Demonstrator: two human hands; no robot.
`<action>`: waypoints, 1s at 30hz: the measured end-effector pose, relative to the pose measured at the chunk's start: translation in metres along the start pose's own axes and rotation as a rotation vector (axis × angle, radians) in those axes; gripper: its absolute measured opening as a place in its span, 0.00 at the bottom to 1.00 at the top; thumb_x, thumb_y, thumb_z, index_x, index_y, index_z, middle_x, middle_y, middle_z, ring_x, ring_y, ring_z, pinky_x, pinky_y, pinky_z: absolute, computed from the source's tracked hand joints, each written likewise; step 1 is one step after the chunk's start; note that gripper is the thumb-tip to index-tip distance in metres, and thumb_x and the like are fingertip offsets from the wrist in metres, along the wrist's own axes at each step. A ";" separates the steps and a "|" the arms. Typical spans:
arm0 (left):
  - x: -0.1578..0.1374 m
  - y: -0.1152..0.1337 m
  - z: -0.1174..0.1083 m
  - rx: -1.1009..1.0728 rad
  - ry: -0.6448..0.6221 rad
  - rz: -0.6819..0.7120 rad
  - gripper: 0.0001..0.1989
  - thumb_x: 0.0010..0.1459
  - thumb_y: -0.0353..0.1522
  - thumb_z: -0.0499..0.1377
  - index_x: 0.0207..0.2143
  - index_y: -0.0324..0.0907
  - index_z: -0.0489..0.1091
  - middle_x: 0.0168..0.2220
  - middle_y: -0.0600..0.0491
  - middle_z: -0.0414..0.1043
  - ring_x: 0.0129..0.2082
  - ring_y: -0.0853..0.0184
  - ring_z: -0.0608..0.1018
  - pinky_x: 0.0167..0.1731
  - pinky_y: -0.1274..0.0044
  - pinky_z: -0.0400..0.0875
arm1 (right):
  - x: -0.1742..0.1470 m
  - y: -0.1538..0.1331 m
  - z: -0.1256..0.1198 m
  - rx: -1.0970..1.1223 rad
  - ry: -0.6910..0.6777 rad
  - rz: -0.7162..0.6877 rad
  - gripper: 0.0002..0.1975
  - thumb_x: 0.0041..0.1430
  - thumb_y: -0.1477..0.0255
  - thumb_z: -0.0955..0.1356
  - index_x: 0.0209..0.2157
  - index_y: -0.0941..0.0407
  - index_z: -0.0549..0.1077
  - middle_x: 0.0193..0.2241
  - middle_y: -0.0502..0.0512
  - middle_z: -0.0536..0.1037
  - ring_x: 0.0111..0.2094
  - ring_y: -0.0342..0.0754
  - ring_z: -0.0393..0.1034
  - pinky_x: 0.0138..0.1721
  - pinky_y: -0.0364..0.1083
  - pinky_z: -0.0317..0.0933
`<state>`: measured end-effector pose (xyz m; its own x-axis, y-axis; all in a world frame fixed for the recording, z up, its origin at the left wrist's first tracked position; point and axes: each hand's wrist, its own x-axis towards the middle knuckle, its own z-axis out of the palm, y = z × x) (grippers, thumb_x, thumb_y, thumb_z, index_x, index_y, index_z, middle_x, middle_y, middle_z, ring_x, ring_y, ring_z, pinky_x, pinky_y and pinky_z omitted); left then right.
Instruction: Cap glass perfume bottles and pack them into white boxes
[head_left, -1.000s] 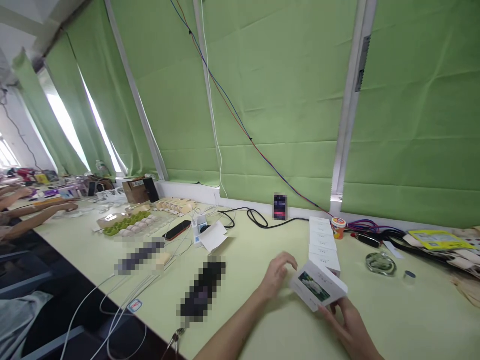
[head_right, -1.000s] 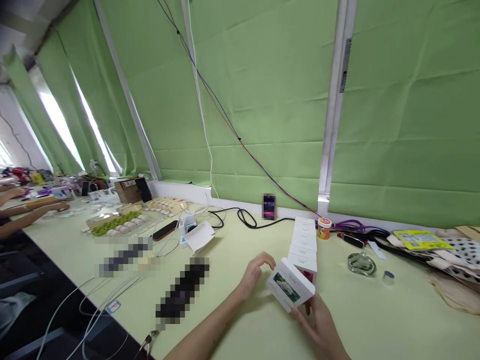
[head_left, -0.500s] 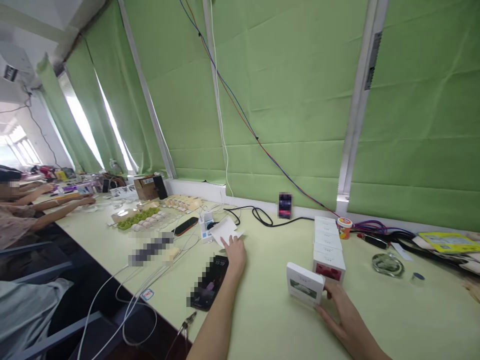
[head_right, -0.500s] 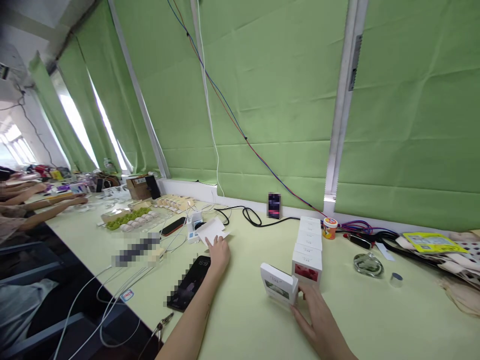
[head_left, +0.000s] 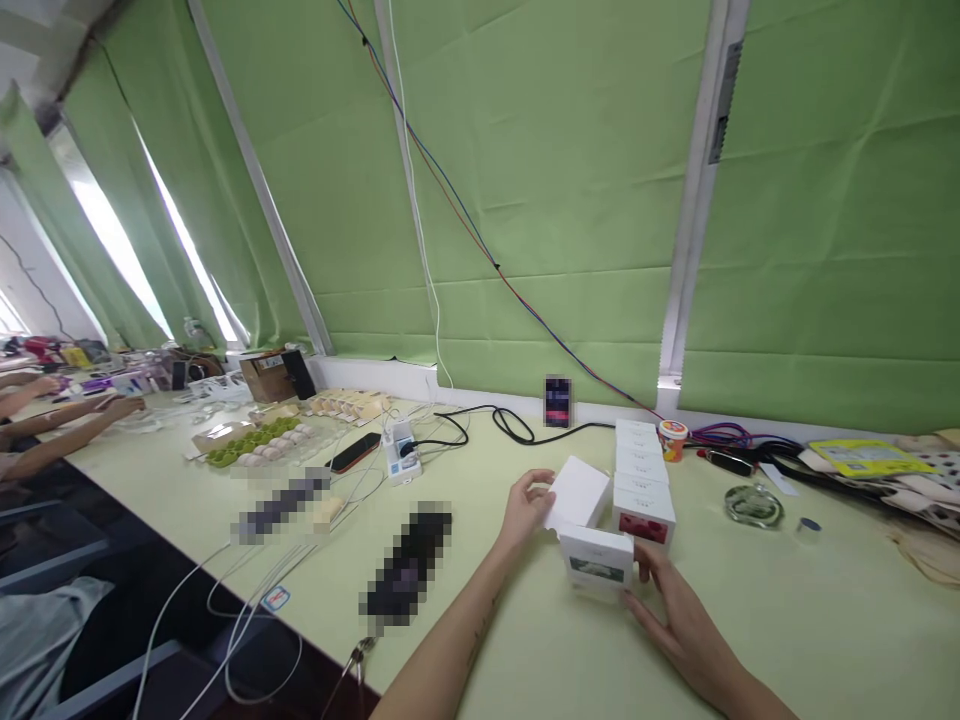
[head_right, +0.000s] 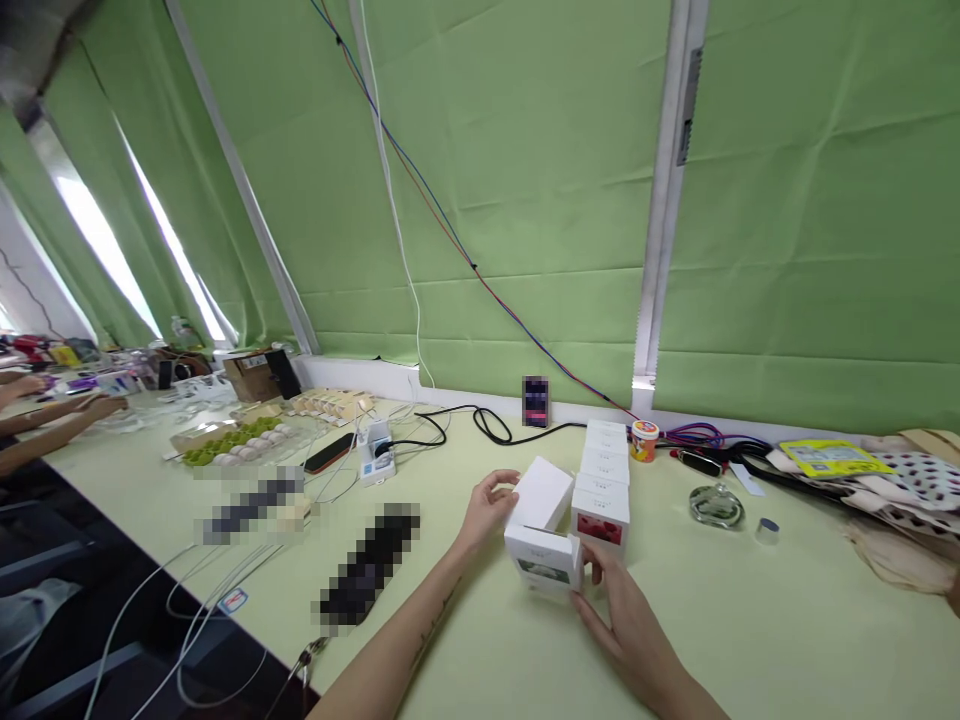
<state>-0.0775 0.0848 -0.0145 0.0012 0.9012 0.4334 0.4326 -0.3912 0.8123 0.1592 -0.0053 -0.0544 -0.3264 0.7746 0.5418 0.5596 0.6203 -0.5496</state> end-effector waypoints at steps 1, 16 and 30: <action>0.002 -0.003 -0.004 0.020 0.043 -0.019 0.11 0.55 0.30 0.56 0.41 0.40 0.71 0.41 0.46 0.72 0.37 0.61 0.77 0.36 0.71 0.71 | 0.000 0.000 0.000 -0.002 0.005 0.004 0.25 0.63 0.67 0.62 0.59 0.53 0.50 0.46 0.59 0.72 0.42 0.51 0.71 0.44 0.50 0.67; -0.018 -0.001 0.015 0.081 -0.217 -0.038 0.28 0.56 0.41 0.57 0.57 0.41 0.59 0.55 0.42 0.65 0.54 0.54 0.68 0.52 0.65 0.62 | 0.001 -0.009 -0.008 0.233 -0.084 0.184 0.25 0.65 0.62 0.57 0.61 0.54 0.50 0.37 0.56 0.77 0.31 0.51 0.72 0.33 0.47 0.67; -0.008 0.001 0.001 0.003 -0.156 0.079 0.20 0.61 0.43 0.47 0.42 0.40 0.72 0.40 0.45 0.72 0.43 0.56 0.72 0.46 0.65 0.64 | 0.005 -0.009 -0.003 0.147 -0.247 0.209 0.25 0.64 0.61 0.59 0.59 0.57 0.55 0.28 0.51 0.73 0.29 0.50 0.68 0.31 0.46 0.62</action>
<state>-0.0763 0.0772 -0.0181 0.1750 0.8860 0.4294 0.4285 -0.4612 0.7770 0.1545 -0.0078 -0.0453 -0.4013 0.8819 0.2475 0.5237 0.4426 -0.7279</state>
